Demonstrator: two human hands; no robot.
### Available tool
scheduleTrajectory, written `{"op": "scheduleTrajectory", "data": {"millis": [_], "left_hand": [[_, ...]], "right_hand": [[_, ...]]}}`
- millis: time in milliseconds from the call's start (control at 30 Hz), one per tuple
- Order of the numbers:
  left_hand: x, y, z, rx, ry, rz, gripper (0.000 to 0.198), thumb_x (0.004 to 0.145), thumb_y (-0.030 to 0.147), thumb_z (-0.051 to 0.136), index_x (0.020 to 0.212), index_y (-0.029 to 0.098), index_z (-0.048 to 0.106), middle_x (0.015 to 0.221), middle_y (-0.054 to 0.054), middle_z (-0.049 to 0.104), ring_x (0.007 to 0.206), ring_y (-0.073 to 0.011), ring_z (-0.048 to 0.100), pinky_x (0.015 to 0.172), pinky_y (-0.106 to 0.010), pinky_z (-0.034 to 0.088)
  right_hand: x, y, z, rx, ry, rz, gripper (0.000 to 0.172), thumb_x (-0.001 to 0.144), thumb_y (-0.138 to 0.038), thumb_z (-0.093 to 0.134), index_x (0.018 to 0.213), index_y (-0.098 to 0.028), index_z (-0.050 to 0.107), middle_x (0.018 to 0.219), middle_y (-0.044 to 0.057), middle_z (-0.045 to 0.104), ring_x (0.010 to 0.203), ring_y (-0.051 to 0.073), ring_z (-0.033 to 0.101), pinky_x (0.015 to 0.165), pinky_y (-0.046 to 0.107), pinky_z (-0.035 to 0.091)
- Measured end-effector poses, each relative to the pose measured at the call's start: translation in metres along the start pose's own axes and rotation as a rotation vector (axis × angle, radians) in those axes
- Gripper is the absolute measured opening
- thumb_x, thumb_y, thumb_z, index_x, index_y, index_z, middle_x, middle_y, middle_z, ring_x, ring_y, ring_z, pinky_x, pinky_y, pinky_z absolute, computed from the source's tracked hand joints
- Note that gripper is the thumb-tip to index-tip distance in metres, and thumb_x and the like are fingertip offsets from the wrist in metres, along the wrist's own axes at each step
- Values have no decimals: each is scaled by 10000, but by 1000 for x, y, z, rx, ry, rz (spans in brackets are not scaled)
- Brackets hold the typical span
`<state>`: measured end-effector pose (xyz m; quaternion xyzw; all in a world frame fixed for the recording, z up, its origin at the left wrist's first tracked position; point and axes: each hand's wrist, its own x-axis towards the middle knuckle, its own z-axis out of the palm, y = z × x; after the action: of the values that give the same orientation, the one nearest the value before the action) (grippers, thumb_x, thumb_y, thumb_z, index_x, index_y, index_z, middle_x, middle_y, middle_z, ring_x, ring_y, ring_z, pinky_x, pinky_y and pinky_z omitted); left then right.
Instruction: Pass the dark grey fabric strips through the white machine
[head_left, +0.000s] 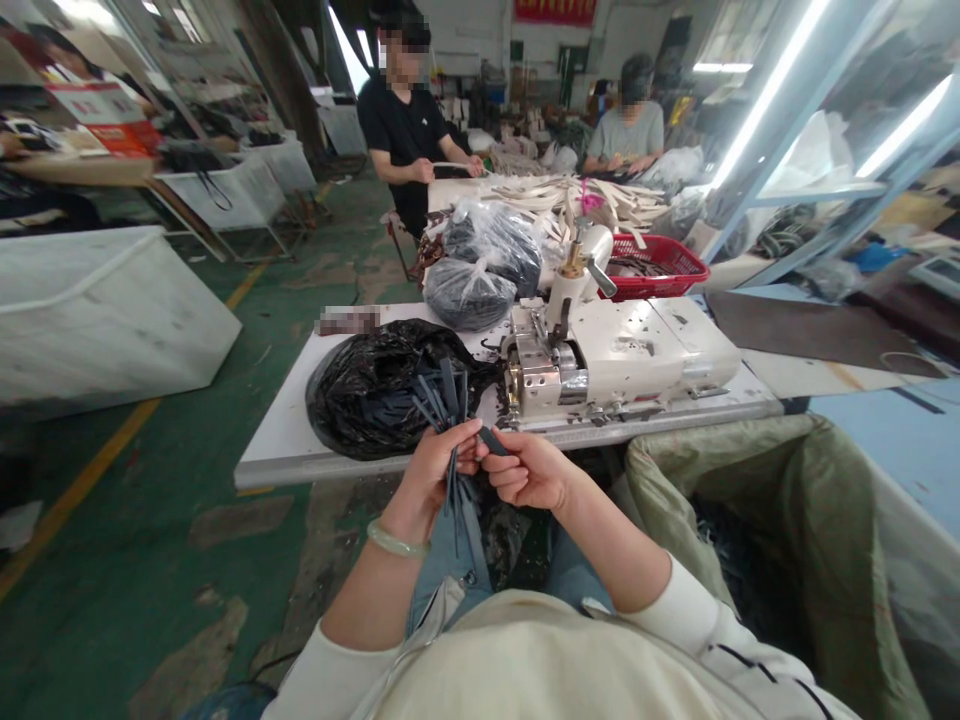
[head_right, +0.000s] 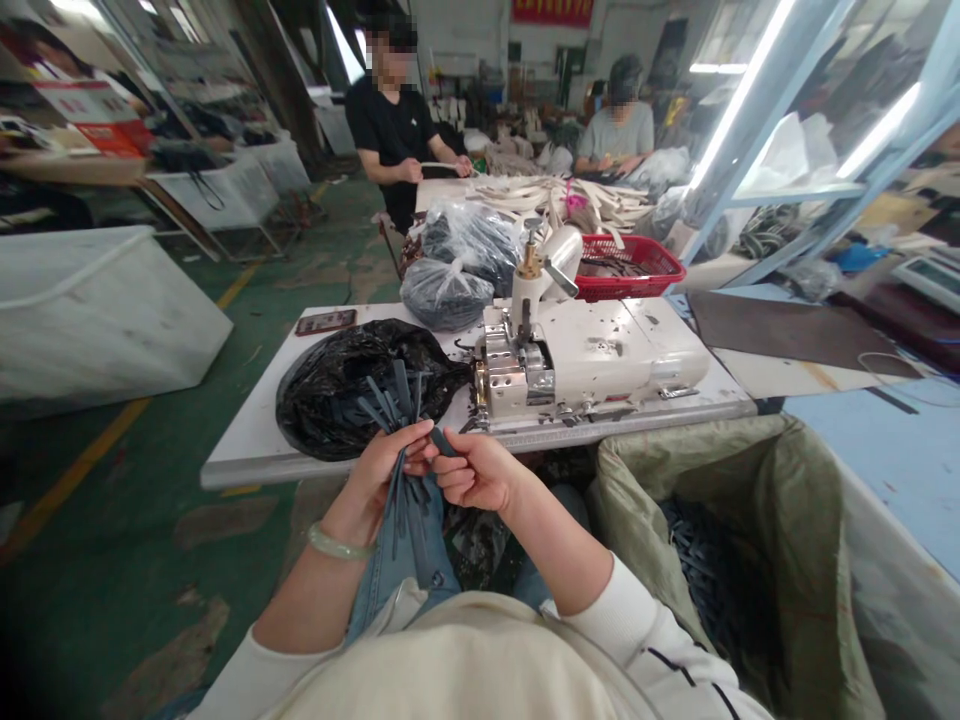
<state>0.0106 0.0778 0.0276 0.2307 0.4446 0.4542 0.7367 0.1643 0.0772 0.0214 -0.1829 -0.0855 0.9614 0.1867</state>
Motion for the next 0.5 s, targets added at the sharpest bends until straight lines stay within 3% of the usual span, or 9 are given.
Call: {"op": "scheduleTrajectory", "data": {"millis": [67,133,200,267,367,500], "left_hand": [[2,2,-4,-49,-37,-44,303,649,240,777,553,119,517,405,85,351,344,-6,297,318,-103,213],[5,6,-9,-134,-55,-96,200,710,221,734,657,110,576,406,106,299,340,-8,268,308,-90,216],[8,10,-16,-226,-55,-151,138,785,196,661,706,113,585,419,105,284,342,-15,273,295,-82,220],[10,14,-23,-310,-56,-187,165,852,177,575,696,122,565,435,94,285,348,-22,294,287,-79,233],[14,19,-32,-402,-70,-210,255,918,175,460,682,130,547,447,83,278,342,-32,314,269,-86,232],[17,20,-38,-451,-78,-211,331,956,191,375,678,126,543,447,77,275,331,-36,327,255,-92,230]], "right_hand": [[1,0,-5,-20,70,-120,317,977,-297,415,740,-123,532,440,-96,304,326,31,250,316,101,213],[0,-6,-14,-125,210,-351,226,881,-281,592,730,-118,547,473,-77,398,361,21,327,343,96,247],[-4,-21,-27,-277,418,-638,247,786,-319,700,733,-110,580,512,-43,496,397,29,406,364,102,290],[-8,-42,-40,-400,660,-850,294,741,-363,729,687,-112,585,476,-34,510,369,35,400,339,117,265],[-15,-74,-55,-451,868,-929,311,734,-371,716,622,-126,563,386,-57,442,298,29,314,293,137,161],[-17,-97,-65,-433,886,-901,284,738,-329,700,600,-132,548,361,-70,401,276,28,277,279,147,129]]}}
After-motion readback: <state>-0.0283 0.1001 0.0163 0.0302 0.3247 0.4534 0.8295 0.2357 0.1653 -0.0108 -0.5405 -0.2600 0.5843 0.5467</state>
